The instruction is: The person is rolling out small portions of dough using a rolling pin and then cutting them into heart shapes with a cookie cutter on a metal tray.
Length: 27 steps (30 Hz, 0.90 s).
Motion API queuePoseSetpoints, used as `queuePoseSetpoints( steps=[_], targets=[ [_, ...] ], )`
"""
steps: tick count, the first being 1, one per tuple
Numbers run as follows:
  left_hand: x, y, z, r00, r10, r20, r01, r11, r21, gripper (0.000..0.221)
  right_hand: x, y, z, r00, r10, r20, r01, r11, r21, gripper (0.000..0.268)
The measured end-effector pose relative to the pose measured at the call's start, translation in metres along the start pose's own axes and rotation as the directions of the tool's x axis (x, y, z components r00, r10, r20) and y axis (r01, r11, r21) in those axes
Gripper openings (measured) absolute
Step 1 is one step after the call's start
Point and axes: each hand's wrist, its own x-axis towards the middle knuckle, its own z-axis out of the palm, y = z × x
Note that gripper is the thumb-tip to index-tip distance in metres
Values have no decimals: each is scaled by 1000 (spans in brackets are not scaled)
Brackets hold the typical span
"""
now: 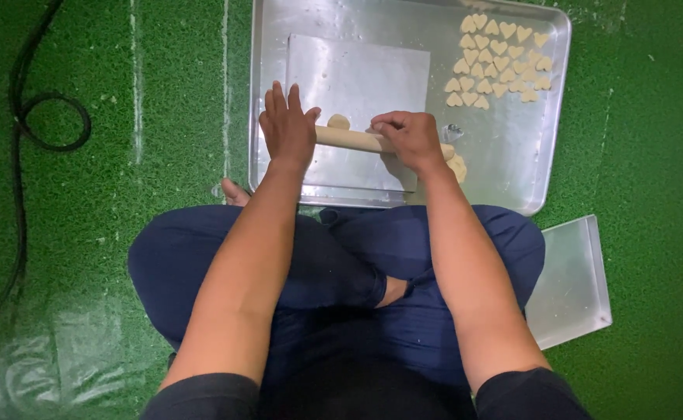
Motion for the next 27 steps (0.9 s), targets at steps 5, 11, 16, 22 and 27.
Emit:
queuePoseSetpoints(
  steps=[5, 11, 16, 22, 27],
  targets=[
    [-5, 5, -14, 999, 12, 47, -11, 1000, -27, 54, -11, -1, 27, 945, -302, 124, 298, 953, 53, 18],
    [-7, 7, -16, 999, 0, 50, 2, 1000, -28, 53, -40, -33, 65, 857, -314, 409, 396, 909, -133, 29],
    [-7, 8, -17, 998, -11, 56, 13, 999, -37, 54, -34, -12, 80, 868, -235, 438, 397, 858, -326, 19],
    [-8, 8, -20, 997, -16, 75, 21, 998, -57, 56, -6, 5, 57, 971, -228, 70, 238, 905, -353, 30],
    [0, 6, -12, 997, 1, 76, 0, 1000, -19, 55, 3, -30, 37, 994, 69, -87, -103, 869, -484, 59]
  ],
)
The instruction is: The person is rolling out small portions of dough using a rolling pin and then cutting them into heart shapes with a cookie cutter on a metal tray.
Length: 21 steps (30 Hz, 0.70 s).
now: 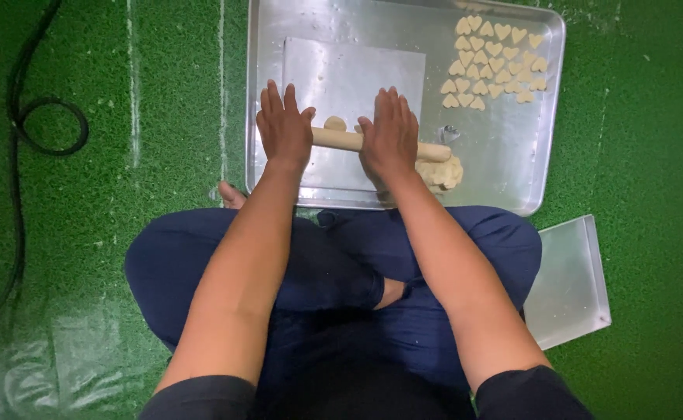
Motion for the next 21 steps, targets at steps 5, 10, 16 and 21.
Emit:
queuePoseSetpoints(
  steps=[5, 10, 16, 21],
  targets=[
    [16, -9, 21, 996, 68, -53, -63, 993, 102, 55, 19, 7, 19, 1000, 30, -3, -31, 993, -117, 67],
    [27, -5, 18, 987, 161, -12, -157, 972, 173, 54, 35, 13, 19, 998, -22, 57, 32, 983, -181, 68],
    [31, -8, 23, 965, 255, -69, -246, 963, 110, 42, 47, 23, 27, 997, -61, 38, 67, 981, -184, 67],
    [32, -9, 22, 899, 368, -235, -350, 929, 116, 34, 51, 28, 31, 972, -184, -145, 165, 977, -135, 55]
  ],
)
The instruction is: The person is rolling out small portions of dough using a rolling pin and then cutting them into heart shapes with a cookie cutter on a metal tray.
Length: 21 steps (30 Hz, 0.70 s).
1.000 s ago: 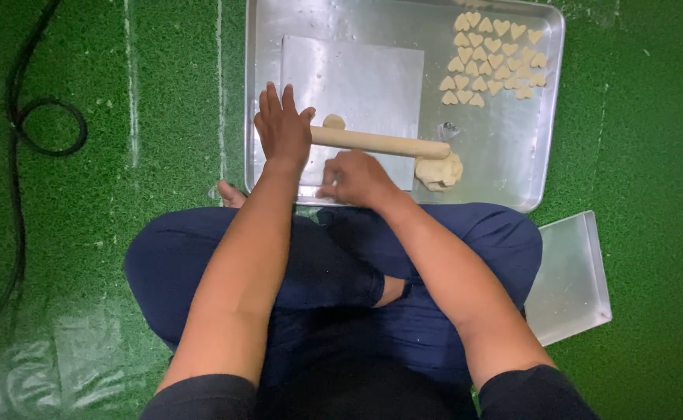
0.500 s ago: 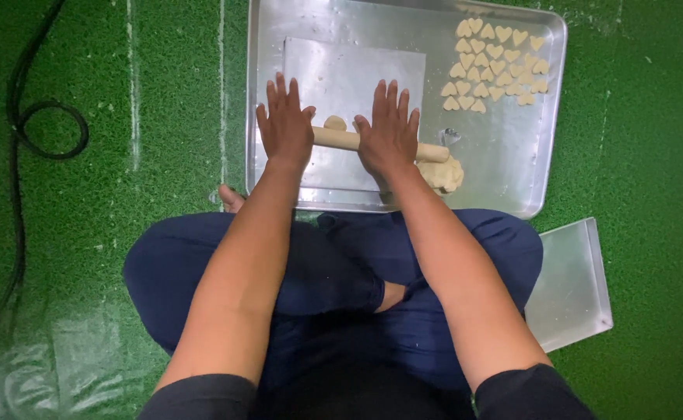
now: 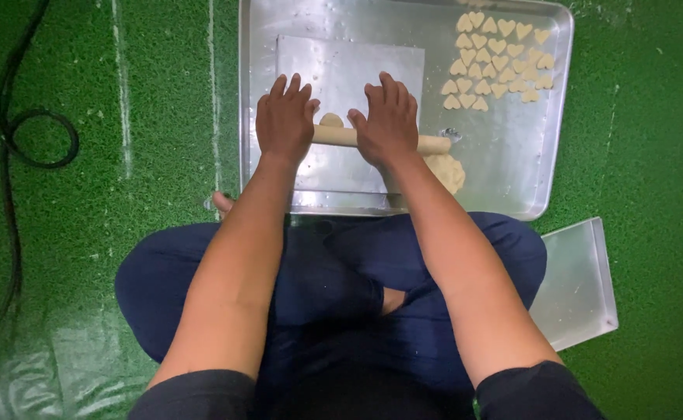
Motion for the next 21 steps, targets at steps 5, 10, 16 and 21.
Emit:
queuePoseSetpoints(
  steps=[5, 10, 16, 21],
  targets=[
    [9, 1, 0, 999, -19, 49, 19, 1000, 4, 38, 9, 0, -9, 993, 43, 108, -50, 997, 61, 51],
    [11, 1, 1, 999, -26, 33, 27, 999, -40, 37, 11, 1, -10, 985, 47, 167, -54, 998, 39, 59],
    [18, -6, 11, 999, 27, -32, -27, 1000, -6, 34, 13, 2, -12, 999, -32, 10, 32, 999, -2, 64],
    [21, -8, 17, 980, 55, -194, -43, 997, 68, 30, 23, 2, -12, 997, 57, 43, -59, 997, 54, 53]
  ],
)
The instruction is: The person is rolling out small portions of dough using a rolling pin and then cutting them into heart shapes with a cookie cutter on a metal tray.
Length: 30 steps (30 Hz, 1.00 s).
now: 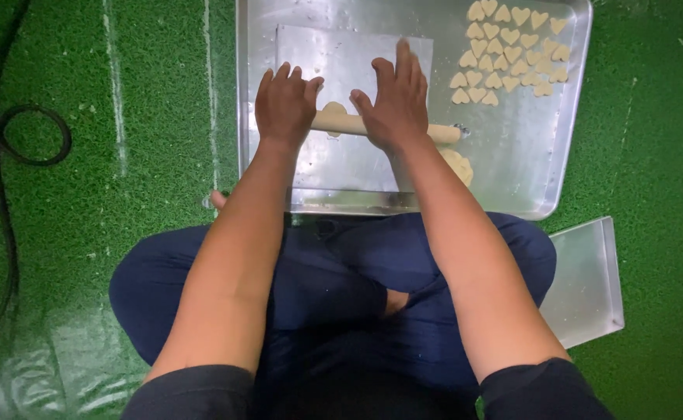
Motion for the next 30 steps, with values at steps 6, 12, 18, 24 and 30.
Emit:
queuePoseSetpoints(
  steps=[6, 12, 18, 24, 30],
  targets=[
    [3, 1, -1, 997, 46, -61, -49, 998, -48, 25, 8, 3, -1, 995, 20, 99, -20, 1000, -5, 68],
    [6, 2, -4, 999, -27, 41, 30, 996, -81, 31, 11, 4, 1, 999, -28, 17, 30, 997, -77, 74],
    [8, 1, 3, 997, -80, -8, 79, 994, -80, 36, 11, 5, -2, 992, -105, -72, 102, 994, -38, 89],
    [10, -7, -18, 983, 41, 181, -8, 984, -178, 51, 25, 11, 6, 999, -43, 24, 44, 998, -53, 93],
    [11, -4, -4, 998, 67, 17, -66, 997, -39, 40, 29, 13, 8, 998, -57, 6, 58, 998, -32, 89]
  ],
)
